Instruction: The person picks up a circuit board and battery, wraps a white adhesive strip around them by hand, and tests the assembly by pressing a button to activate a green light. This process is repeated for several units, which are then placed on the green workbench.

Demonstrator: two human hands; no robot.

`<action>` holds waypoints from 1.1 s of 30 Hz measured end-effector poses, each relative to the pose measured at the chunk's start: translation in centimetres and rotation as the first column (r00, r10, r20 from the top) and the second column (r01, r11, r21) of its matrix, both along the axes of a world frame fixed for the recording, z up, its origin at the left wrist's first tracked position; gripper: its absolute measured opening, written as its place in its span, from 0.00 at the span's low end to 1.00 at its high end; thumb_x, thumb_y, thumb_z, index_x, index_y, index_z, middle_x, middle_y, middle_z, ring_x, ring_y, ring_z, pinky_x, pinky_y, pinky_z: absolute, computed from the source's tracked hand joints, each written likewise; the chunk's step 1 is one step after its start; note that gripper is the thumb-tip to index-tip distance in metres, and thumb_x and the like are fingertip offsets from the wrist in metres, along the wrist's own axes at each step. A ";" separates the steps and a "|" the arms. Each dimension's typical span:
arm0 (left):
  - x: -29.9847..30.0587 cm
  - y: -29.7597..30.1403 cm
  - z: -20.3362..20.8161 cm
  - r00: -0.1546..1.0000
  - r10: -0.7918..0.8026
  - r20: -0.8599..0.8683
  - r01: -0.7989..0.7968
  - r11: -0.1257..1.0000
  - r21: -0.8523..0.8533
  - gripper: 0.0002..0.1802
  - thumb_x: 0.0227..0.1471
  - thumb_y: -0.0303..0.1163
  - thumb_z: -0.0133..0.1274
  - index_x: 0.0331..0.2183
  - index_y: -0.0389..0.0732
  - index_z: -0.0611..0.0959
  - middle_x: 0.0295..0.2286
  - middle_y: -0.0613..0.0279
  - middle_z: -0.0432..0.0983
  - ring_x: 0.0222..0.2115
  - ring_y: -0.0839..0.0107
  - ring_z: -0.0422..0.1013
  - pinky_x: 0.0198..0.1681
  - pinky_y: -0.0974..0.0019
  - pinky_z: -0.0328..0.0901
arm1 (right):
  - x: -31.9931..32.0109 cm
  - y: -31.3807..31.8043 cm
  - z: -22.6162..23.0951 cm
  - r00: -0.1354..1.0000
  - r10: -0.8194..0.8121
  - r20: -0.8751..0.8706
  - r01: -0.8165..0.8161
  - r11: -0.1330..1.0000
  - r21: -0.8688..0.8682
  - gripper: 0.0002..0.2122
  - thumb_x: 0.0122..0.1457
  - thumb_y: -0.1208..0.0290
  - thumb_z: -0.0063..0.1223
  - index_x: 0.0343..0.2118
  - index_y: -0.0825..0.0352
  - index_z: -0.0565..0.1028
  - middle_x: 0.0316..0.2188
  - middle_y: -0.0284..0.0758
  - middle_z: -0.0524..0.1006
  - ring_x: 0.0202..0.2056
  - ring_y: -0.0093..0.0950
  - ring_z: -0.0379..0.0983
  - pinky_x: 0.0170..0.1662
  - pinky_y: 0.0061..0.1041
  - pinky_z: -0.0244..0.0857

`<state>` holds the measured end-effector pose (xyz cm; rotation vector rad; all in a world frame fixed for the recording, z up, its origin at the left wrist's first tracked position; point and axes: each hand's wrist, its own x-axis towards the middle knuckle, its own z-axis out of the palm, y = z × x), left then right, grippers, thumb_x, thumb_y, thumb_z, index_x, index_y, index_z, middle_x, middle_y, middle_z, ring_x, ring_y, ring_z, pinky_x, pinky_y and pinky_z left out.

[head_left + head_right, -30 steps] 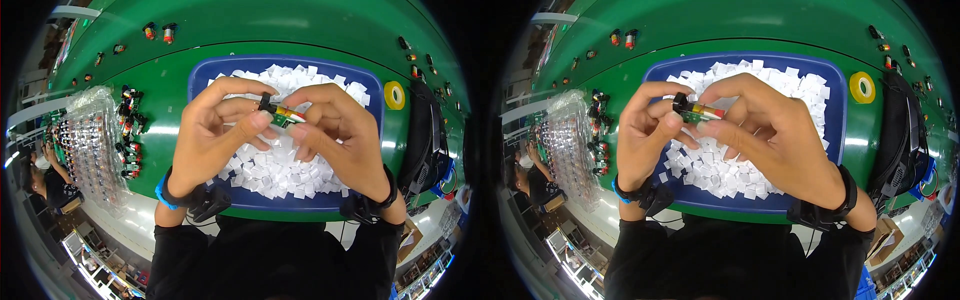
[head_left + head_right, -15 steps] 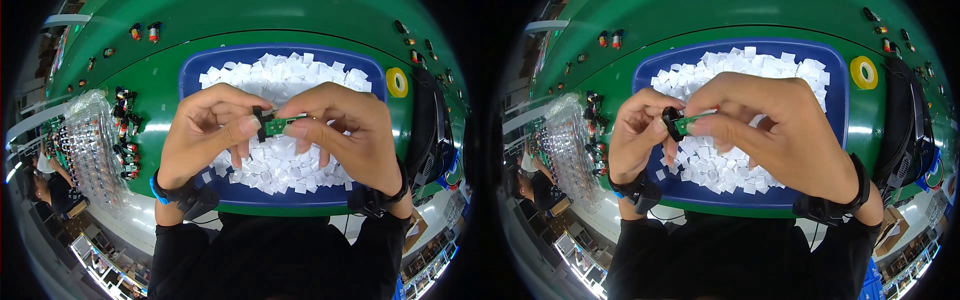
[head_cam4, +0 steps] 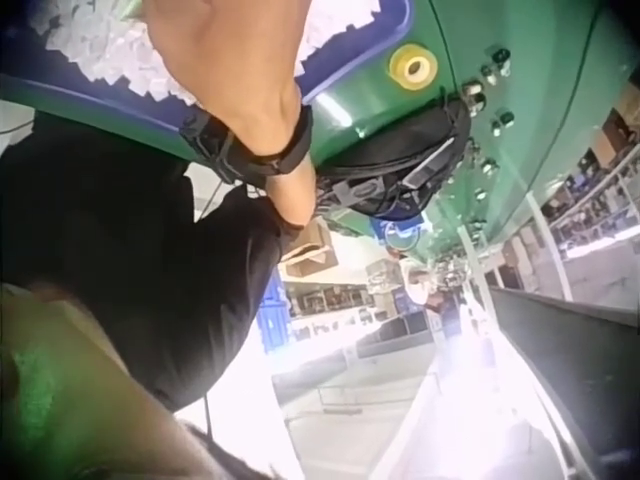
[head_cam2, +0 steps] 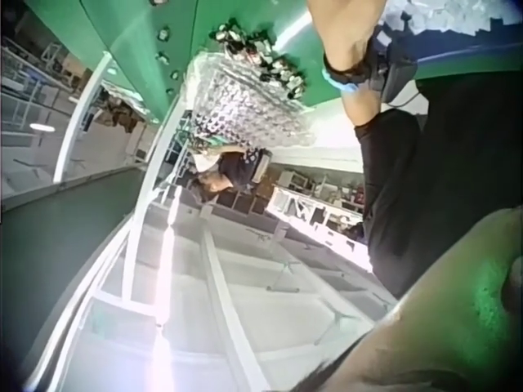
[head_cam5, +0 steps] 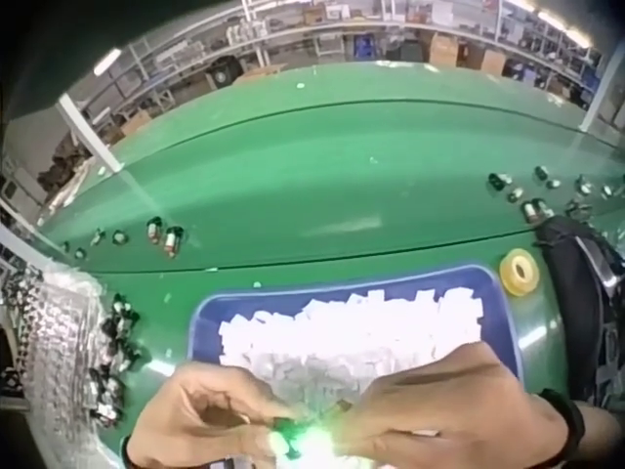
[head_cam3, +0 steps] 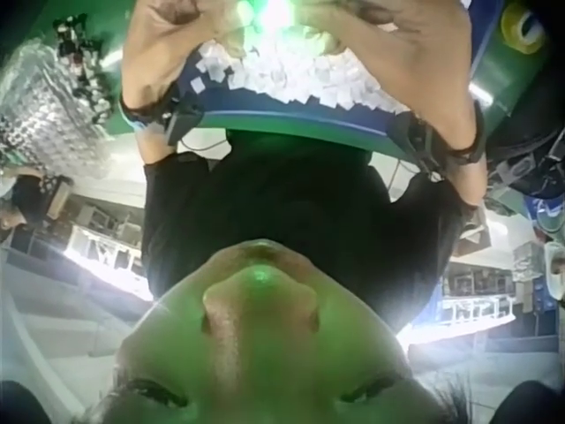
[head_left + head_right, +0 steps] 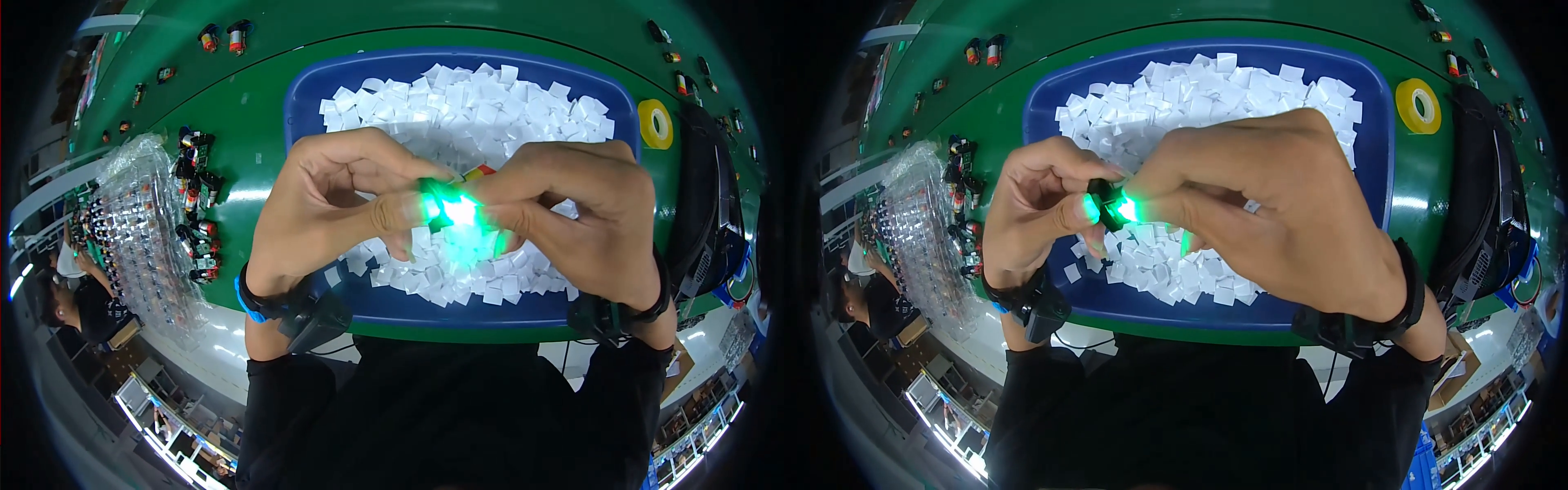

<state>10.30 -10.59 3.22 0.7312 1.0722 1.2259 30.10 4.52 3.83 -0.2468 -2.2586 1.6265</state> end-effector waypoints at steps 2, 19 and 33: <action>0.1 0.2 -0.2 0.994 0.027 -0.103 -0.024 0.999 0.033 0.14 0.55 0.22 0.58 0.44 0.30 0.80 0.39 0.51 0.81 0.30 0.73 0.78 0.27 0.70 0.75 | -0.1 -0.2 -0.5 0.999 -0.038 -0.018 0.039 0.998 0.044 0.06 0.52 0.82 0.65 0.33 0.72 0.82 0.23 0.37 0.81 0.21 0.22 0.78 0.22 0.16 0.69; 0.9 0.2 0.4 0.990 0.079 -0.117 -0.086 0.995 -0.057 0.23 0.62 0.34 0.54 0.53 0.30 0.72 0.42 0.53 0.78 0.37 0.71 0.76 0.35 0.66 0.77 | -0.7 1.4 -0.9 0.969 0.012 -0.247 0.182 0.640 0.746 0.15 0.42 0.78 0.69 0.36 0.70 0.79 0.28 0.37 0.81 0.30 0.34 0.79 0.28 0.25 0.73; 2.3 0.6 0.6 0.986 0.161 0.051 -0.156 0.984 -0.088 0.21 0.61 0.27 0.53 0.52 0.28 0.72 0.36 0.57 0.75 0.32 0.73 0.74 0.30 0.66 0.78 | -0.8 -0.2 -0.5 0.984 -0.170 -0.062 0.180 0.944 0.275 0.09 0.52 0.84 0.63 0.36 0.70 0.79 0.39 0.41 0.77 0.42 0.31 0.76 0.44 0.26 0.69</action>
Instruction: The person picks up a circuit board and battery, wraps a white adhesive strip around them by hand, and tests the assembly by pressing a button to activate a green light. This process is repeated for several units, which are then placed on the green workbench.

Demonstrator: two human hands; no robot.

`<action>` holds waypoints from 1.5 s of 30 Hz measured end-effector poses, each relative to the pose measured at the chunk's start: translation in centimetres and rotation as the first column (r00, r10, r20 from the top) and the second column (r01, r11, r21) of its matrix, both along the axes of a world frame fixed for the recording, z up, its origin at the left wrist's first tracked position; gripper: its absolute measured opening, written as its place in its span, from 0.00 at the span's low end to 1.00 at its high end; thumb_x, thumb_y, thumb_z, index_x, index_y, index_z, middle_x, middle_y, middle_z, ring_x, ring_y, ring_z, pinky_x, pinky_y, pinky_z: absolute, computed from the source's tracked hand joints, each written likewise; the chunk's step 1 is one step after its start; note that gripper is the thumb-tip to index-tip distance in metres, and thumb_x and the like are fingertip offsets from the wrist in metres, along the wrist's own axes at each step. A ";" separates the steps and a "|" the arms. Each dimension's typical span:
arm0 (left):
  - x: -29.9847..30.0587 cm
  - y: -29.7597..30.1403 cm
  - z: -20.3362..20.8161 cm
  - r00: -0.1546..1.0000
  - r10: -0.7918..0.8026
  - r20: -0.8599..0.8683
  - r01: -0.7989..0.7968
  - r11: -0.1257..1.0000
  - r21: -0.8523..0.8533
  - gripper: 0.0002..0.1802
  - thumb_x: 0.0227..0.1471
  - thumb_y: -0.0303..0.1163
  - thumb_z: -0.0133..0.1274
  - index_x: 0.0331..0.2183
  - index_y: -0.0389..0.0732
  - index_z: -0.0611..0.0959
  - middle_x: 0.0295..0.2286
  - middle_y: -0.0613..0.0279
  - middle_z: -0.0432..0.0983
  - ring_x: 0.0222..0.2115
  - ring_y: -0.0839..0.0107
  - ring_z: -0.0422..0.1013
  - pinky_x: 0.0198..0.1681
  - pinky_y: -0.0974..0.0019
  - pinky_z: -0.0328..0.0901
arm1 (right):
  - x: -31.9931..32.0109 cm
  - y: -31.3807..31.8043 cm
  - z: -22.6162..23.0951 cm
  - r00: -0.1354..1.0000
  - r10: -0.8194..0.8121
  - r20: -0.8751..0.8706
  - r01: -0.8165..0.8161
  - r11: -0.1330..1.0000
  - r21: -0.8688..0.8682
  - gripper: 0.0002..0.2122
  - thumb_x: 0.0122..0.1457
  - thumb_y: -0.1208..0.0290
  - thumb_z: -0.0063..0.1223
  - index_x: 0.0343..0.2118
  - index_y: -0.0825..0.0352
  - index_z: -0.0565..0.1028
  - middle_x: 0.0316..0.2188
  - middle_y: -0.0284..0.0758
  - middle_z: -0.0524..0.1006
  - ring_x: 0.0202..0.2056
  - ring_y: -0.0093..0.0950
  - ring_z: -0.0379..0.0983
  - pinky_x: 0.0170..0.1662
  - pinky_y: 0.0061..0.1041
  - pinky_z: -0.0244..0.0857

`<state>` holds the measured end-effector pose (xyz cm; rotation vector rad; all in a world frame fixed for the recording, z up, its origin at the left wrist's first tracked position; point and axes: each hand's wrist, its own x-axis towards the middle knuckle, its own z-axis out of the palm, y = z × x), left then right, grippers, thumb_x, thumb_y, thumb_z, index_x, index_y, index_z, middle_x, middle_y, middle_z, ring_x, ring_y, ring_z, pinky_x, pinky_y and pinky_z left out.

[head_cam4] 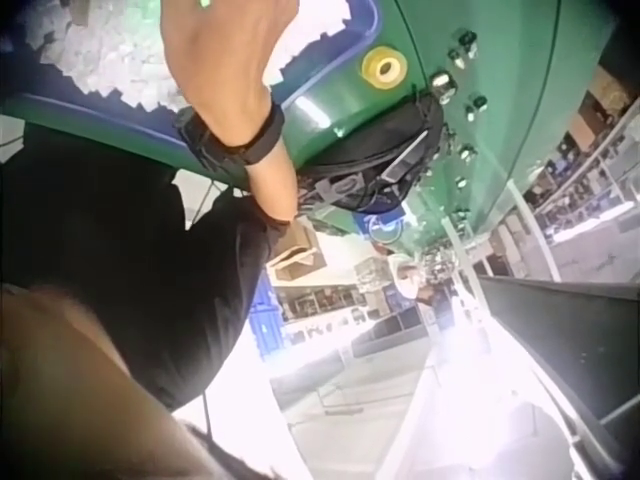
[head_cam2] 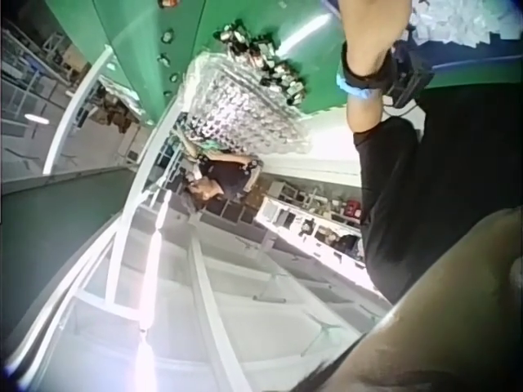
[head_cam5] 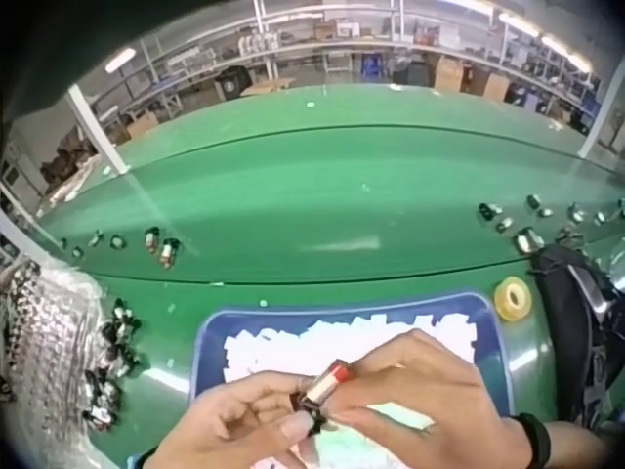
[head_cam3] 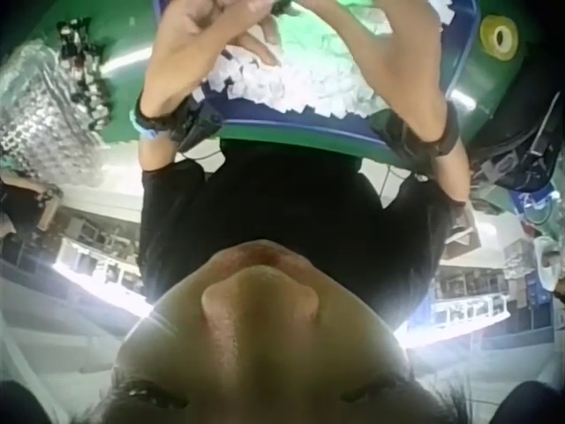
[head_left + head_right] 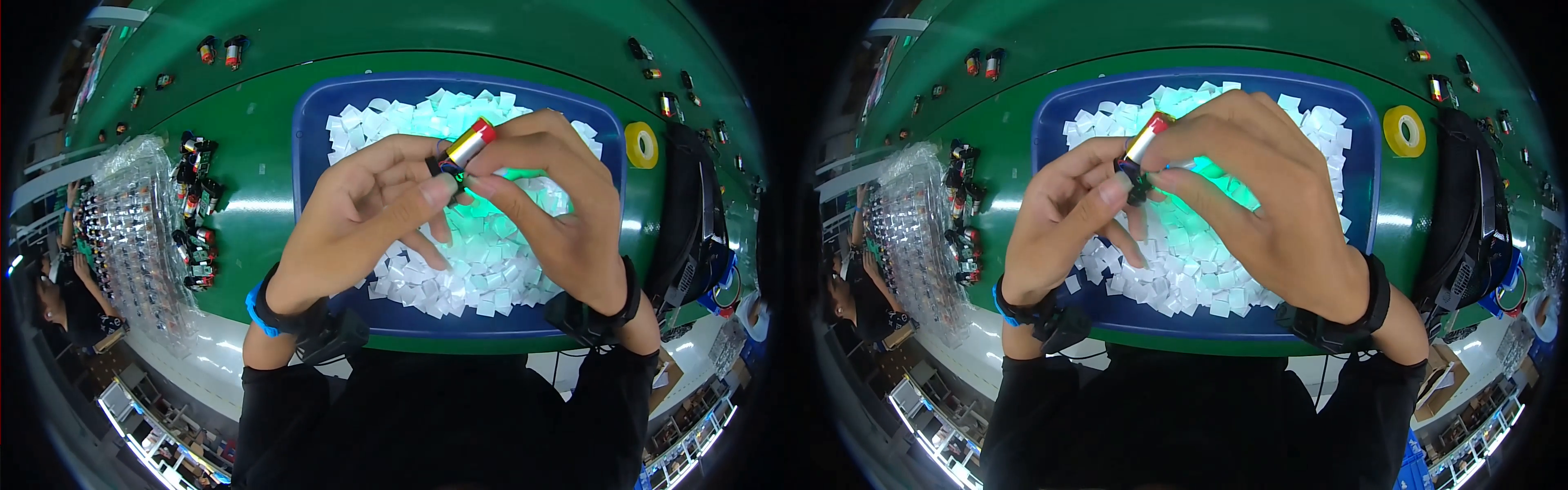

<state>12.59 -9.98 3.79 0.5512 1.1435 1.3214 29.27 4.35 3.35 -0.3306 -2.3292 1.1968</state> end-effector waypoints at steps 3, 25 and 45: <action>-0.9 0.0 0.1 0.994 -0.048 0.093 0.051 0.998 -0.032 0.22 0.63 0.32 0.51 0.53 0.27 0.72 0.36 0.58 0.74 0.32 0.73 0.73 0.30 0.65 0.78 | 0.1 0.2 0.2 0.998 0.061 0.030 -0.061 0.998 -0.009 0.10 0.51 0.85 0.62 0.36 0.68 0.79 0.42 0.42 0.76 0.44 0.34 0.74 0.46 0.28 0.68; 1.0 -0.2 -1.0 0.965 0.000 -0.262 0.007 1.000 0.024 0.30 0.51 0.16 0.50 0.57 0.30 0.69 0.44 0.57 0.73 0.43 0.72 0.71 0.37 0.65 0.79 | 0.0 1.0 -0.4 0.993 0.106 -0.045 -0.054 0.778 0.625 0.15 0.42 0.76 0.66 0.36 0.67 0.79 0.32 0.38 0.79 0.30 0.33 0.77 0.29 0.24 0.71; 0.3 -0.1 -0.4 0.869 0.073 -0.489 -0.009 0.991 0.131 0.25 0.54 0.23 0.59 0.51 0.30 0.71 0.36 0.53 0.80 0.34 0.73 0.77 0.37 0.68 0.75 | 0.3 -1.2 -0.3 0.985 -0.079 0.155 0.126 0.937 -0.325 0.08 0.64 0.73 0.55 0.41 0.71 0.73 0.36 0.33 0.76 0.36 0.20 0.74 0.37 0.21 0.70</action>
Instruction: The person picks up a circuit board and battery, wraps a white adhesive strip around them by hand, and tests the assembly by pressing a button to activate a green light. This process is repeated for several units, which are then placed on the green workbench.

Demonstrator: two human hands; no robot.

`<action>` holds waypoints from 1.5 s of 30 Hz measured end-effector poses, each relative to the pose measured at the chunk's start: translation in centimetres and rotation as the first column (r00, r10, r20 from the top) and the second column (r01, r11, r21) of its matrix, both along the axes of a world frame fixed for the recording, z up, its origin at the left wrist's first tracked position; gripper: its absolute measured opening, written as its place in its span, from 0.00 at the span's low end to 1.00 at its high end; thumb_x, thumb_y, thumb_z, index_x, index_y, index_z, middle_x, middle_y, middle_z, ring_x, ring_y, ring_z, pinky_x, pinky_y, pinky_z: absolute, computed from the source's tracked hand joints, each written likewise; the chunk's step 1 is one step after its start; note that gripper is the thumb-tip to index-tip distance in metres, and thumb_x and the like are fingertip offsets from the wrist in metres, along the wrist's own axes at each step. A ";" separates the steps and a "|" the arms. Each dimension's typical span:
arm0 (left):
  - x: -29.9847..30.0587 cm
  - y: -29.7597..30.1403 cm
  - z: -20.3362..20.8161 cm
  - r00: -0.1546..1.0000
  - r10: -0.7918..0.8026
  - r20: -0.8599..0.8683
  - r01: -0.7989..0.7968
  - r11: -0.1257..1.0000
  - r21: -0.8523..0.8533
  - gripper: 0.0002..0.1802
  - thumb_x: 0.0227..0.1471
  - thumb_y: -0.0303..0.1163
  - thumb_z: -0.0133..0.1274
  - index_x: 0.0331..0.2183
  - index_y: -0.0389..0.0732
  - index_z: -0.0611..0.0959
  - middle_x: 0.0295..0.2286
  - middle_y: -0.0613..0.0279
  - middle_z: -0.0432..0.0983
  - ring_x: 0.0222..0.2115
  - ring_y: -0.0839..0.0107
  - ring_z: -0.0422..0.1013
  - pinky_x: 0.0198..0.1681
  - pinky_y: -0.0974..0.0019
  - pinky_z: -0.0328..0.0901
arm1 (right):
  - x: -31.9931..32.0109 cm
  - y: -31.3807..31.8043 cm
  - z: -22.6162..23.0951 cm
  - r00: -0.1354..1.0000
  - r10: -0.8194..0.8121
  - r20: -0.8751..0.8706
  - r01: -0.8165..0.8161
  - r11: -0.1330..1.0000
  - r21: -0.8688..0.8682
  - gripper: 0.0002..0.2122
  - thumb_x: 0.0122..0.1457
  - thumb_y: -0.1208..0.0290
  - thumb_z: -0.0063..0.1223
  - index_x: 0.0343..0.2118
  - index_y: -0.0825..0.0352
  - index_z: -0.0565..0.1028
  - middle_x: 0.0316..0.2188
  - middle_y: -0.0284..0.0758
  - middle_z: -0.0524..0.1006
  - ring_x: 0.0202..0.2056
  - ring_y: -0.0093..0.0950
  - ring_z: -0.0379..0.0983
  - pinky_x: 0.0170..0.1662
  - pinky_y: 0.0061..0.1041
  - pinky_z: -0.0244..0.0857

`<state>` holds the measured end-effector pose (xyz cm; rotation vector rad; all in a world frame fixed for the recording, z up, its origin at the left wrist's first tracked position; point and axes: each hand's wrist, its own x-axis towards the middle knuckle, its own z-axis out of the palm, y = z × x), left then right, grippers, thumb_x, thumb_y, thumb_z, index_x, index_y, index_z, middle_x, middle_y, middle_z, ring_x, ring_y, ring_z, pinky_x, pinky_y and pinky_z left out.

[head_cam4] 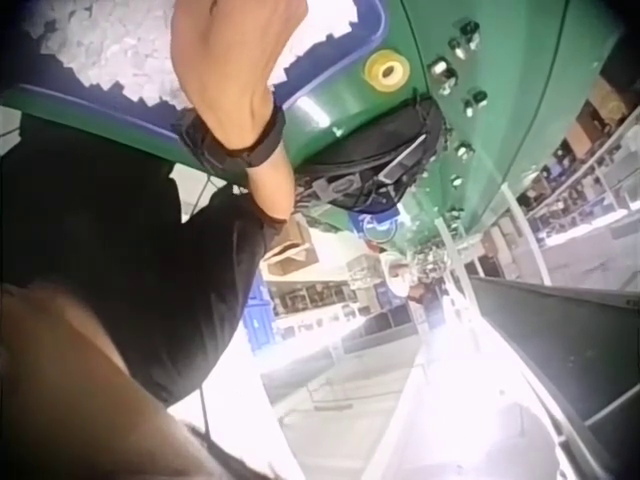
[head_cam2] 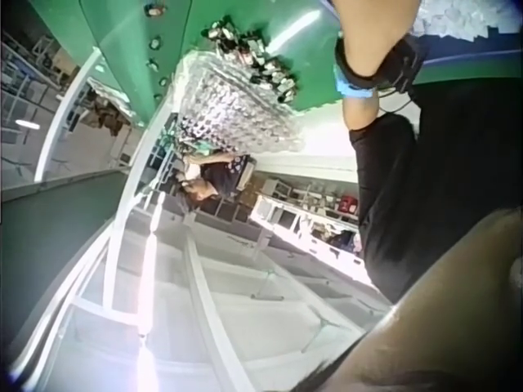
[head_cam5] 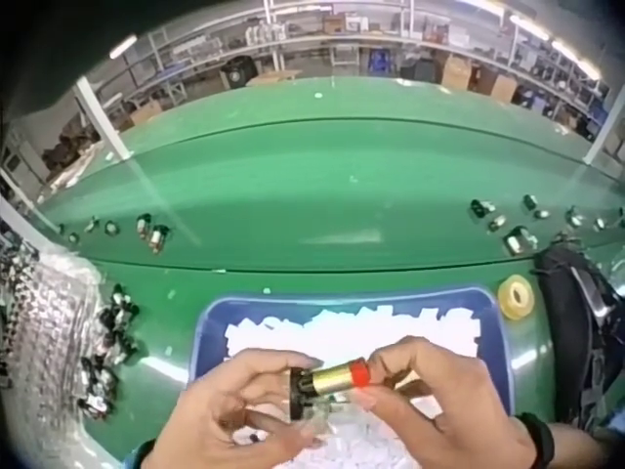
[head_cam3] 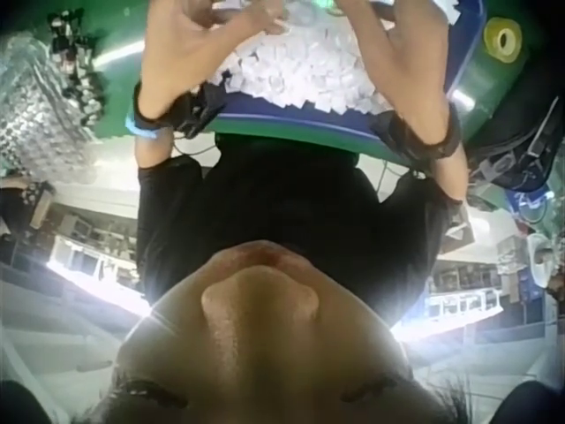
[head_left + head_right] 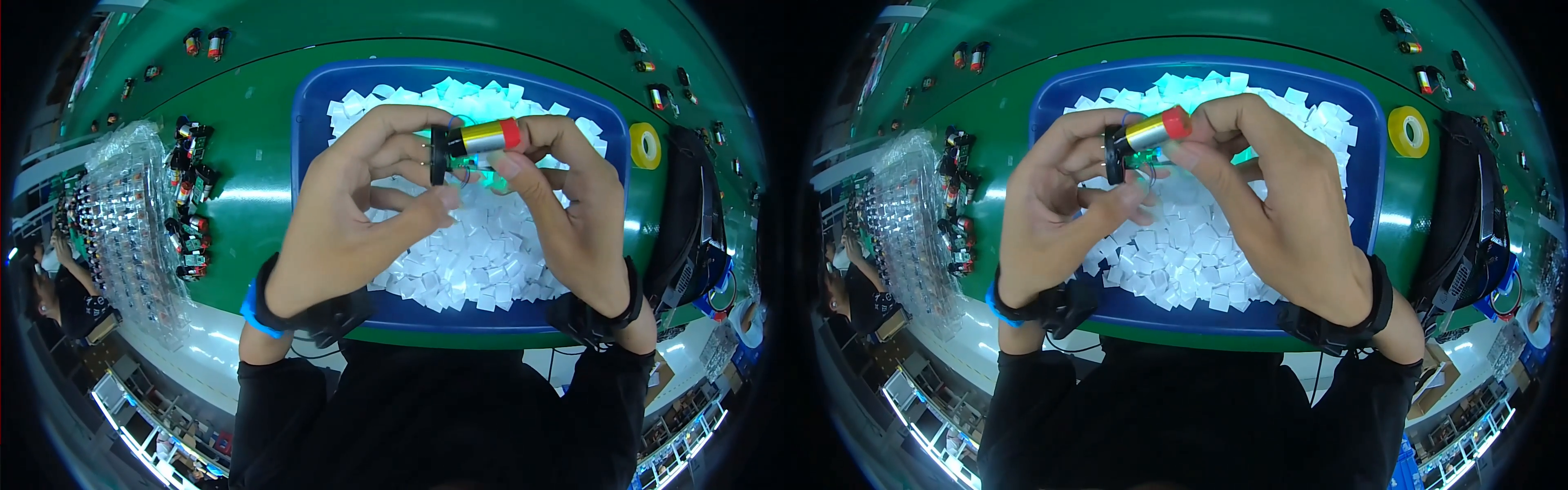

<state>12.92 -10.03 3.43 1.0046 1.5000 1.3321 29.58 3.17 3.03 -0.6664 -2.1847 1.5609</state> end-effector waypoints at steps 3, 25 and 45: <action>-0.7 -0.1 0.1 0.968 0.000 0.252 0.021 0.997 -0.079 0.23 0.54 0.25 0.60 0.50 0.31 0.73 0.36 0.53 0.80 0.34 0.74 0.77 0.35 0.69 0.76 | 0.0 0.0 0.2 1.000 0.028 -0.004 -0.028 1.000 0.011 0.08 0.64 0.73 0.55 0.41 0.71 0.73 0.36 0.33 0.76 0.36 0.20 0.74 0.38 0.21 0.71; 0.0 -0.2 1.4 0.977 -0.078 0.201 0.100 0.990 -0.101 0.18 0.57 0.25 0.55 0.48 0.30 0.72 0.39 0.52 0.75 0.36 0.67 0.76 0.34 0.67 0.77 | 0.0 3.0 2.2 0.957 0.279 -0.075 -0.129 0.645 0.753 0.18 0.40 0.75 0.70 0.37 0.67 0.78 0.34 0.35 0.76 0.36 0.34 0.71 0.40 0.30 0.66; 0.5 -0.3 0.0 0.966 -0.134 -0.222 0.115 0.989 -0.096 0.11 0.57 0.24 0.49 0.43 0.35 0.72 0.35 0.59 0.72 0.31 0.78 0.70 0.30 0.73 0.72 | 0.2 1.4 1.8 0.991 0.134 -0.022 -0.109 0.883 0.456 0.10 0.55 0.78 0.62 0.41 0.70 0.78 0.33 0.37 0.77 0.37 0.30 0.72 0.40 0.24 0.64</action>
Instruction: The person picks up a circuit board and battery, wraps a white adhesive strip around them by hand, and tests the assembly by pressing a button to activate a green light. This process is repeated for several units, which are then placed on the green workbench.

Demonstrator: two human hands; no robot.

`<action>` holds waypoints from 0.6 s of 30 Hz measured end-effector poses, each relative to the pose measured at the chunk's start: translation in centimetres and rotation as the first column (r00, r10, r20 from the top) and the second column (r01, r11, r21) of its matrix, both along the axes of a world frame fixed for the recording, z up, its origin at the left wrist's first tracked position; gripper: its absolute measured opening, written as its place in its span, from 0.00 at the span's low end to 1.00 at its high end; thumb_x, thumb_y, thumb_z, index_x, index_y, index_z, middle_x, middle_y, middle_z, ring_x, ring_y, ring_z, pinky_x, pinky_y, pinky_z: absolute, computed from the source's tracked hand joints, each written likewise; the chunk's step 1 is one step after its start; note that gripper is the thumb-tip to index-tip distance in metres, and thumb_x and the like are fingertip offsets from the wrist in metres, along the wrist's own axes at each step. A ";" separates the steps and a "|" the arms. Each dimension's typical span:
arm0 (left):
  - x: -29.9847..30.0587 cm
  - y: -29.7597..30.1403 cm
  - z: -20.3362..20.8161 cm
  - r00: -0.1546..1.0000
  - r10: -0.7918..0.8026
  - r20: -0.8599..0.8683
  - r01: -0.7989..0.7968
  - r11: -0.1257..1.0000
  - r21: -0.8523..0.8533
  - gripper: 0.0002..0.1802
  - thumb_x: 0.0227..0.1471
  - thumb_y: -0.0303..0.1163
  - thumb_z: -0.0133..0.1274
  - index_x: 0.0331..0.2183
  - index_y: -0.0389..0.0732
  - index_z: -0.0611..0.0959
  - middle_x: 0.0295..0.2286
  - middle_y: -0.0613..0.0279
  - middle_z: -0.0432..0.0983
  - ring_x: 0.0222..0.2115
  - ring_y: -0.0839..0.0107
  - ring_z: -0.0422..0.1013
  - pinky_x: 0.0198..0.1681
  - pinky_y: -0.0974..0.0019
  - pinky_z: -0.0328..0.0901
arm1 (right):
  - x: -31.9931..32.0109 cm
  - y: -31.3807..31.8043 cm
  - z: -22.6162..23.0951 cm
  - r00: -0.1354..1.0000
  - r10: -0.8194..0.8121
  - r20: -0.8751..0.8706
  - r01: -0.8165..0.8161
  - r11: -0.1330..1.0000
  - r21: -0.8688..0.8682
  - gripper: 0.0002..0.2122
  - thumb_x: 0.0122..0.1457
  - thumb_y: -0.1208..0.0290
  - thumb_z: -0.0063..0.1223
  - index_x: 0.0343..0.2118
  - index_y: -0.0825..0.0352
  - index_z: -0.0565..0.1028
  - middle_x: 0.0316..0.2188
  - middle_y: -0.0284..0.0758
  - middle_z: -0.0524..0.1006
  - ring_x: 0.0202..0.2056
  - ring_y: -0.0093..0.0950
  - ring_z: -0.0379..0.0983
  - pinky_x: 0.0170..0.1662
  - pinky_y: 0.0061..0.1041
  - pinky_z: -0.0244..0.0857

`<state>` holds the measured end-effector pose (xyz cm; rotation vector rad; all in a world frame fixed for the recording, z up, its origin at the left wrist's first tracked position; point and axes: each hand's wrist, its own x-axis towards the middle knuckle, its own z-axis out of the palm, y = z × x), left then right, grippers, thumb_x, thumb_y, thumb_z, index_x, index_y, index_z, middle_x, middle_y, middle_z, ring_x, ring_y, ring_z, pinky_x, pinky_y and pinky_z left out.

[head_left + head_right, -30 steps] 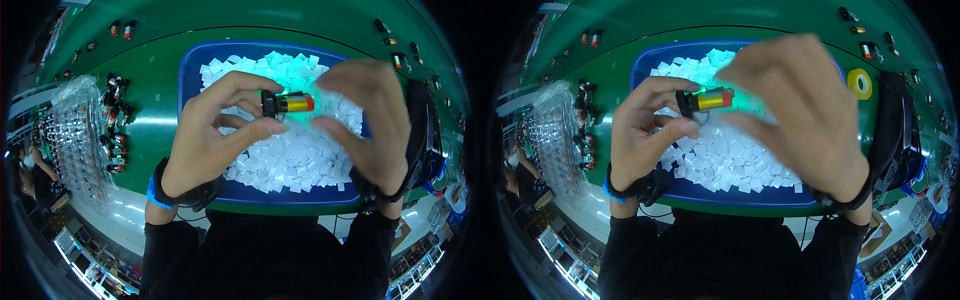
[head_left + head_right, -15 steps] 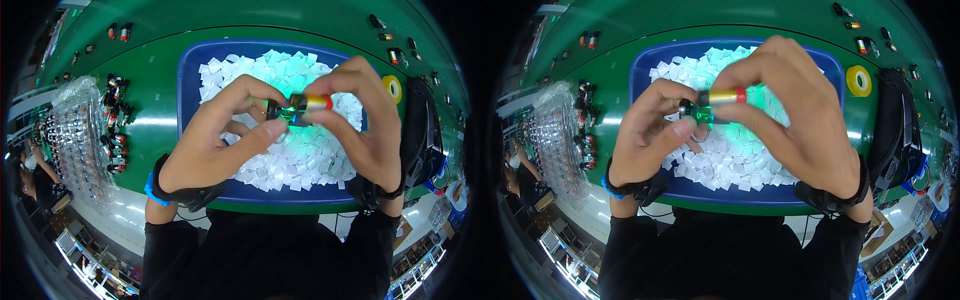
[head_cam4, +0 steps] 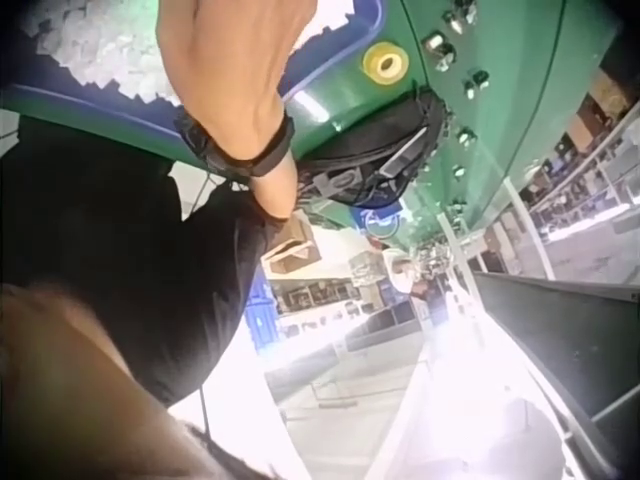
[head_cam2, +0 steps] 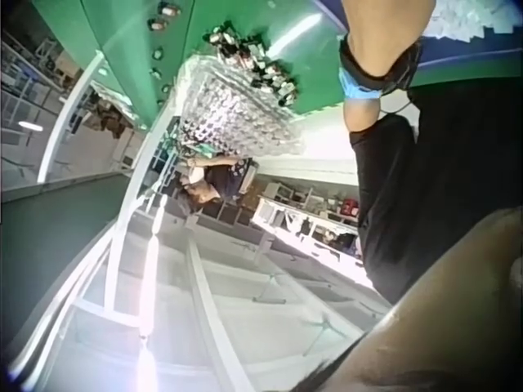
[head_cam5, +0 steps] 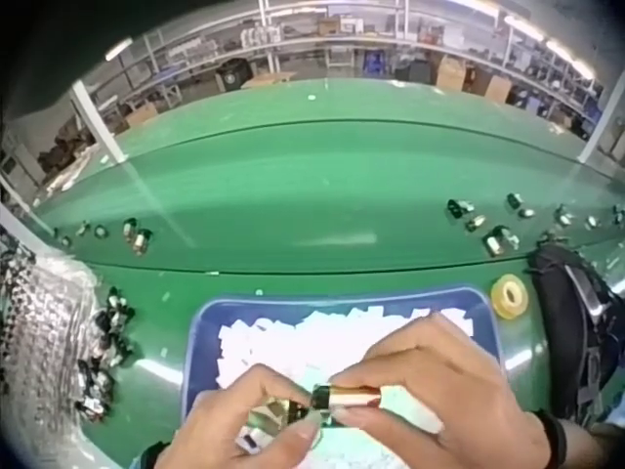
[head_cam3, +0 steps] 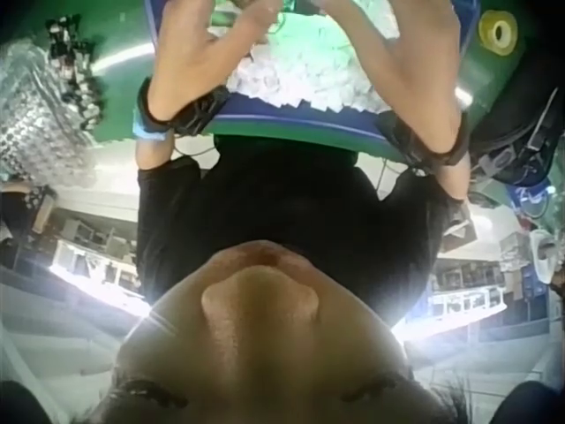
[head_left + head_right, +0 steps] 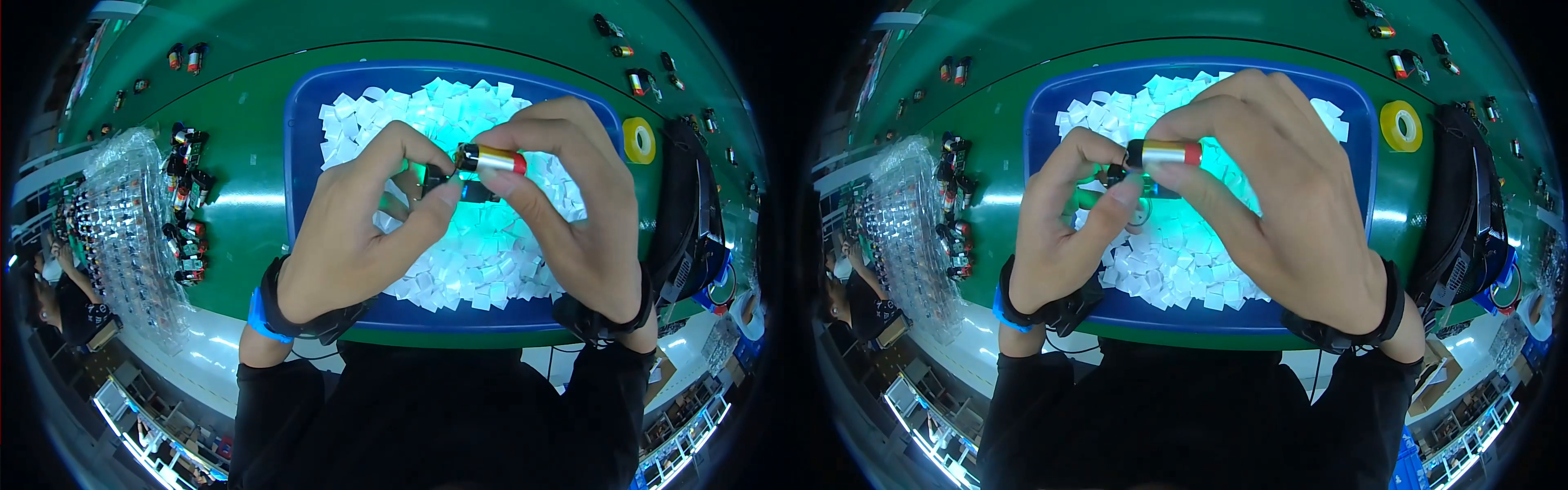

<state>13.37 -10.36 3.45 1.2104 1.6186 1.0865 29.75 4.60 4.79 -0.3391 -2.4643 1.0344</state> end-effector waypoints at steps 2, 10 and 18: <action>0.3 0.0 0.2 0.999 0.041 0.025 -0.040 0.998 -0.042 0.09 0.57 0.23 0.48 0.41 0.35 0.71 0.34 0.60 0.71 0.30 0.79 0.69 0.29 0.74 0.70 | -0.2 -0.5 -0.2 0.999 -0.023 -0.033 0.026 0.997 0.070 0.11 0.53 0.78 0.63 0.41 0.69 0.78 0.34 0.38 0.77 0.37 0.32 0.72 0.40 0.26 0.65; 0.4 -0.1 -0.8 0.953 0.117 0.281 -0.125 0.992 0.011 0.07 0.55 0.25 0.46 0.38 0.39 0.71 0.29 0.56 0.75 0.34 0.69 0.74 0.39 0.65 0.68 | -0.2 -0.5 -0.3 0.994 0.074 -0.078 -0.064 0.990 0.129 0.15 0.45 0.81 0.68 0.38 0.66 0.79 0.34 0.36 0.77 0.36 0.34 0.72 0.40 0.30 0.66; -1.5 0.2 -0.4 0.304 0.211 0.929 -0.038 0.977 -0.209 0.21 0.64 0.38 0.46 0.48 0.30 0.78 0.42 0.57 0.77 0.42 0.68 0.71 0.49 0.61 0.63 | -0.4 -1.0 -1.0 0.971 0.198 -0.132 -0.170 0.966 0.194 0.17 0.37 0.80 0.71 0.34 0.63 0.81 0.34 0.33 0.82 0.36 0.32 0.72 0.46 0.38 0.69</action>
